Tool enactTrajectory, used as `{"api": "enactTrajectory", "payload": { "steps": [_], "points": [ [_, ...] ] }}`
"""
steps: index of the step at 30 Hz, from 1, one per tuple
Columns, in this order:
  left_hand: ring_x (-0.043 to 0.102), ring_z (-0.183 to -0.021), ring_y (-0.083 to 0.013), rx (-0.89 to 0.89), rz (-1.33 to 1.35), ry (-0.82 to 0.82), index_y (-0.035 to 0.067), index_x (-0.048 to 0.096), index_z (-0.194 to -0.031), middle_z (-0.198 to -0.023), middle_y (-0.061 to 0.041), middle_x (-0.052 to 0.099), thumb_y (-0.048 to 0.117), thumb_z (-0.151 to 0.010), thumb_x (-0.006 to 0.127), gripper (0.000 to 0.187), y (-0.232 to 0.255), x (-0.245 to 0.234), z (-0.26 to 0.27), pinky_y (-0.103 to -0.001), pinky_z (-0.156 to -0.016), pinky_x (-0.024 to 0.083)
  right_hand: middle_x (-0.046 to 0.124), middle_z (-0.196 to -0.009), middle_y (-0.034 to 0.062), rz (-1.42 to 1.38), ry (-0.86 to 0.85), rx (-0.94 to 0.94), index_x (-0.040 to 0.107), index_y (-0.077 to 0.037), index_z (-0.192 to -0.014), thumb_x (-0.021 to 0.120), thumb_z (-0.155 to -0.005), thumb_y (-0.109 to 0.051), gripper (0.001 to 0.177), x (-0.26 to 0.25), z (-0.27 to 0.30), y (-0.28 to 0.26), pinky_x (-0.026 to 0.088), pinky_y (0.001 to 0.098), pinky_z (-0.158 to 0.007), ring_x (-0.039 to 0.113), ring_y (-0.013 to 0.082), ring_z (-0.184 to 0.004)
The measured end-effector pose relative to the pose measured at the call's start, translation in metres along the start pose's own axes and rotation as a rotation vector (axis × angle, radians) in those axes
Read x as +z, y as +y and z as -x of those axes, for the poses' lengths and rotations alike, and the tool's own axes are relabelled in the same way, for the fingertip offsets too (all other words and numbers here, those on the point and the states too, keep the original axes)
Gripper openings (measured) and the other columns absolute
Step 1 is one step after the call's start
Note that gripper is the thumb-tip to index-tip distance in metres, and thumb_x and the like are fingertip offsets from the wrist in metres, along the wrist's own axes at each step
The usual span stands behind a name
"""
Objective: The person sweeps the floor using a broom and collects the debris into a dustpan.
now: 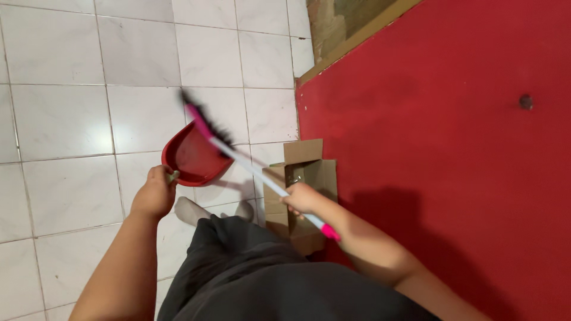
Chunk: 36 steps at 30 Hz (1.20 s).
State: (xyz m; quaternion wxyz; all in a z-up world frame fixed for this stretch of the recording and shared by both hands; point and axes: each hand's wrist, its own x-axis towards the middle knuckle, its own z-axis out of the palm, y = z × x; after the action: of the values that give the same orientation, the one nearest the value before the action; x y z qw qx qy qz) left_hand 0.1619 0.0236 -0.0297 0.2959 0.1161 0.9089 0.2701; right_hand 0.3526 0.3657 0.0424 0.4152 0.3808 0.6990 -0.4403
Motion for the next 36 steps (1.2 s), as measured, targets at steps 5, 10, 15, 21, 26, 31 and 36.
{"api": "enactTrajectory", "payload": {
  "steps": [5, 10, 15, 21, 26, 31, 36],
  "points": [
    [0.065, -0.106, -0.0429, -0.008, 0.017, 0.049, 0.006, 0.051, -0.131, -0.139, -0.019, 0.055, 0.029, -0.099, 0.058, 0.04, -0.007, 0.01, 0.007, -0.052, -0.086, 0.053, 0.062, -0.068, 0.0032, -0.042, -0.042, -0.022, 0.069, -0.004, -0.119, 0.066, -0.095, -0.022, 0.031, -0.027, 0.087, 0.004, 0.047, 0.0295, -0.037, 0.053, 0.0096, -0.045],
    [0.064, -0.108, -0.0422, 0.005, 0.035, 0.14, 0.006, 0.052, -0.13, -0.136, -0.018, 0.058, 0.036, -0.104, 0.059, 0.04, -0.002, 0.021, 0.035, -0.051, -0.089, 0.053, 0.065, -0.067, 0.003, 0.056, 0.158, -0.002, 0.063, -0.008, -0.131, 0.063, -0.096, -0.023, 0.037, -0.078, 0.081, 0.029, 0.05, 0.029, -0.039, 0.054, 0.0114, -0.045],
    [0.065, -0.105, -0.0405, -0.134, 0.047, 0.139, 0.009, 0.053, -0.128, -0.141, -0.014, 0.055, 0.032, -0.099, 0.057, 0.037, 0.006, 0.023, 0.071, -0.052, -0.085, 0.053, 0.069, -0.069, 0.0158, 0.268, 0.348, -0.013, 0.07, 0.014, -0.111, 0.064, -0.1, -0.022, 0.038, -0.118, -0.033, 0.037, 0.055, 0.0348, -0.045, 0.067, 0.0232, -0.049],
    [0.062, -0.111, -0.0418, -0.193, 0.081, 0.248, 0.009, 0.053, -0.131, -0.139, -0.015, 0.056, 0.028, -0.1, 0.059, 0.036, -0.025, 0.024, 0.12, -0.052, -0.09, 0.051, 0.072, -0.08, 0.0243, 0.199, 0.357, -0.007, 0.068, 0.014, -0.106, 0.069, -0.093, -0.015, 0.032, -0.089, -0.13, 0.038, 0.058, 0.0428, -0.051, 0.072, 0.0342, -0.06],
    [0.061, -0.113, -0.0422, -0.261, 0.132, 0.301, 0.008, 0.054, -0.129, -0.136, -0.018, 0.057, 0.028, -0.099, 0.061, 0.037, -0.06, 0.034, 0.14, -0.051, -0.09, 0.052, 0.075, -0.092, 0.0293, 0.617, 0.247, -0.092, 0.072, 0.008, -0.106, 0.062, -0.086, -0.009, 0.028, -0.006, -0.09, 0.042, 0.06, 0.0456, -0.075, 0.075, 0.0371, -0.081],
    [0.062, -0.112, -0.043, -0.32, 0.176, 0.307, 0.01, 0.054, -0.128, -0.134, -0.019, 0.057, 0.027, -0.098, 0.062, 0.036, -0.089, 0.025, 0.147, -0.052, -0.09, 0.052, 0.073, -0.087, 0.0203, 0.692, 0.147, -0.393, 0.076, -0.004, -0.112, 0.067, -0.088, -0.016, 0.028, 0.054, 0.015, 0.036, 0.057, 0.0439, -0.066, 0.069, 0.0314, -0.073],
    [0.063, -0.109, -0.0421, -0.325, 0.217, 0.321, 0.012, 0.054, -0.128, -0.137, -0.015, 0.057, 0.028, -0.098, 0.061, 0.034, -0.111, 0.021, 0.176, -0.052, -0.088, 0.052, 0.067, -0.065, 0.0068, 0.456, -0.094, -0.099, 0.07, -0.009, -0.125, 0.065, -0.095, -0.022, 0.033, 0.056, 0.119, -0.028, 0.051, 0.0334, -0.042, 0.059, 0.0151, -0.045]
  ]
}}
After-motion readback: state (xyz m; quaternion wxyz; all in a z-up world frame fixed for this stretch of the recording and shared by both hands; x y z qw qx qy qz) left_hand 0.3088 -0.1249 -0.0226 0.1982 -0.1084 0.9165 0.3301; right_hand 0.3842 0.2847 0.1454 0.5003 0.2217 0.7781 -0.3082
